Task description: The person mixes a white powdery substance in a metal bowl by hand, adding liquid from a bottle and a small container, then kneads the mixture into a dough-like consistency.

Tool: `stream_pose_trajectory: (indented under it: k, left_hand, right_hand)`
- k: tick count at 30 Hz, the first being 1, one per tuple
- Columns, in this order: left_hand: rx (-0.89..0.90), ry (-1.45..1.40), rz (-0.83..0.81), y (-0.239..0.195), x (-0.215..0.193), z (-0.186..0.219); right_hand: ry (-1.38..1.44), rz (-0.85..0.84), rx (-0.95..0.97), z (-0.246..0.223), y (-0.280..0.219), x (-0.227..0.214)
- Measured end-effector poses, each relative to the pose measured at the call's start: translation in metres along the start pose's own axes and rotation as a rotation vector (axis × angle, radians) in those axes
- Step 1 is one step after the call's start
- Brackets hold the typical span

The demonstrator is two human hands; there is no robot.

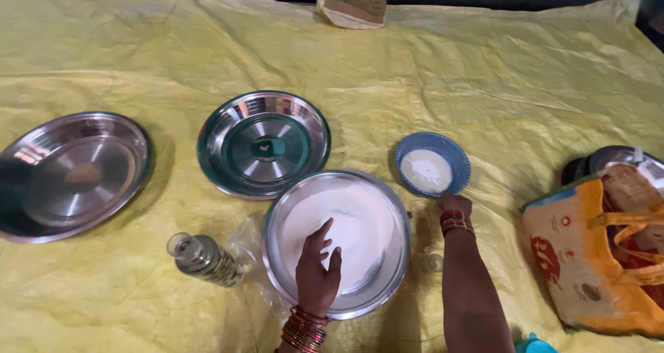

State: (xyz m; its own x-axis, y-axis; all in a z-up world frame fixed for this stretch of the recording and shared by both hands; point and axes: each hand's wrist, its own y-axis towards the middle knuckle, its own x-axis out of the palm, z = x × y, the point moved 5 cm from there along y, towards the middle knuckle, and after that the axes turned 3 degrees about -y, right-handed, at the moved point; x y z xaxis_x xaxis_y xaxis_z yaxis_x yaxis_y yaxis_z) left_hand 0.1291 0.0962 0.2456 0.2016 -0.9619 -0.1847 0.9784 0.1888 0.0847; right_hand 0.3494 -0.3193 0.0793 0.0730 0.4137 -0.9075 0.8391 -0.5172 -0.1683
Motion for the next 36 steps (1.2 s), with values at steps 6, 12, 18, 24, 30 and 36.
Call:
stream_pose_trajectory:
  k: [6,12,18,24,30,36]
  left_hand:
    - [-0.001,-0.227,-0.016,0.004,0.001,-0.008]
    - [0.108,-0.427,-0.104,-0.011,-0.015,0.045]
    - [0.231,-0.694,0.136,-0.028,-0.105,0.117]
    - [0.044,-0.737,0.31,-0.043,-0.25,0.108]
    - [0.107,-0.841,0.521,-0.055,-0.406,-0.016]
    - [-0.415,-0.732,1.135,-0.087,-0.477,-0.205]
  right_hand:
    - [1.371,0.139,0.083,-0.023,-0.045,-0.045]
    - [1.127,-0.21,-0.284,-0.096,-0.185,-0.126]
    - [0.971,-0.459,-0.6,-0.208,-0.318,-0.175]
    - [0.967,-0.662,-0.824,-0.27,-0.411,-0.195]
    - [1.016,-0.377,-0.746,-0.203,-0.377,-0.167]
    - [1.019,-0.098,-0.083,-0.031,-0.309,-0.063]
